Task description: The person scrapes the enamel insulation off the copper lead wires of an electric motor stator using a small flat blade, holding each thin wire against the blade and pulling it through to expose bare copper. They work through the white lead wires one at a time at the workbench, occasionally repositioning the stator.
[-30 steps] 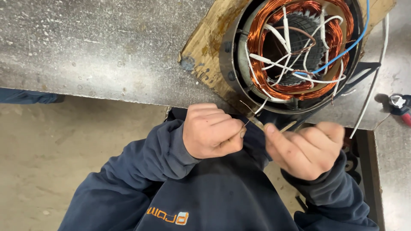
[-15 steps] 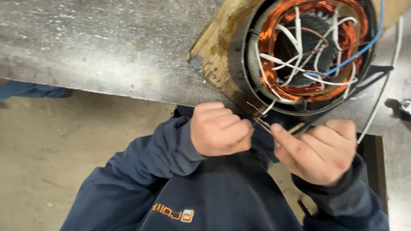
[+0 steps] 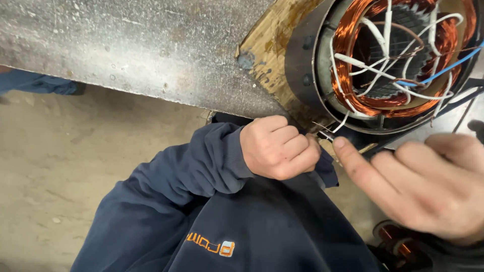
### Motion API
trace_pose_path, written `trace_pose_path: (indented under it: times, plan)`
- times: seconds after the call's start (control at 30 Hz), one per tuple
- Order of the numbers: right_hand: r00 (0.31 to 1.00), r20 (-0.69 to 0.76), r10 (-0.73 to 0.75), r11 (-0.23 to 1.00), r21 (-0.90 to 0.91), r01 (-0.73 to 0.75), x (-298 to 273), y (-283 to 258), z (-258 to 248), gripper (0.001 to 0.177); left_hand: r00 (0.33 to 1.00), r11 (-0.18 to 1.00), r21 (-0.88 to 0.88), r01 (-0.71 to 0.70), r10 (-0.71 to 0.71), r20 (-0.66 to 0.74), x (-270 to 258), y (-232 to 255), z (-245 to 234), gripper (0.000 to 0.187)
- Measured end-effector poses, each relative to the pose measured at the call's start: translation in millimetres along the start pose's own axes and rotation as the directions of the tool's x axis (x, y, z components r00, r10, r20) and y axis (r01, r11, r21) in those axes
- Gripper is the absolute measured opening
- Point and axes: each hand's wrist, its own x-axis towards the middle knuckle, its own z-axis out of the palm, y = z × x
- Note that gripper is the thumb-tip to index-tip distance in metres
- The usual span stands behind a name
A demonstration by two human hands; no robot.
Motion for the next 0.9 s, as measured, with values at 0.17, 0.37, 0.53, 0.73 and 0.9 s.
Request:
trace_pose_path:
  times: [0.17, 0.37, 0.53, 0.73, 0.9]
  plan:
    - [0.989, 0.068, -0.129, 0.992, 0.014, 0.128, -4, 7, 1, 0.058, 1.0, 0.999, -0.031, 0.008, -0.009, -0.018, -1, 2, 1, 0.014]
    - [0.966, 0.078, -0.248, 0.968, 0.06, 0.243, -13, 11, 6, 0.054, 0.999, 0.999, -0.024, 0.023, -0.024, -0.042, -3, 4, 5, 0.01]
    - [0.978, 0.087, -0.189, 0.978, 0.108, 0.179, -7, 15, 7, 0.042, 0.999, 1.0, -0.031, -0.001, -0.001, -0.051, -4, 3, 5, 0.009]
    - [0.987, 0.056, -0.151, 0.979, 0.148, 0.142, -8, 18, 7, 0.048, 0.999, 0.998, -0.063, 0.002, -0.004, -0.037, -4, 2, 4, 0.014]
    - [0.973, 0.124, -0.194, 0.981, 0.019, 0.193, -15, 13, 7, 0.061, 0.999, 0.997, -0.073, 0.009, -0.012, -0.039, -6, 0, 4, 0.016]
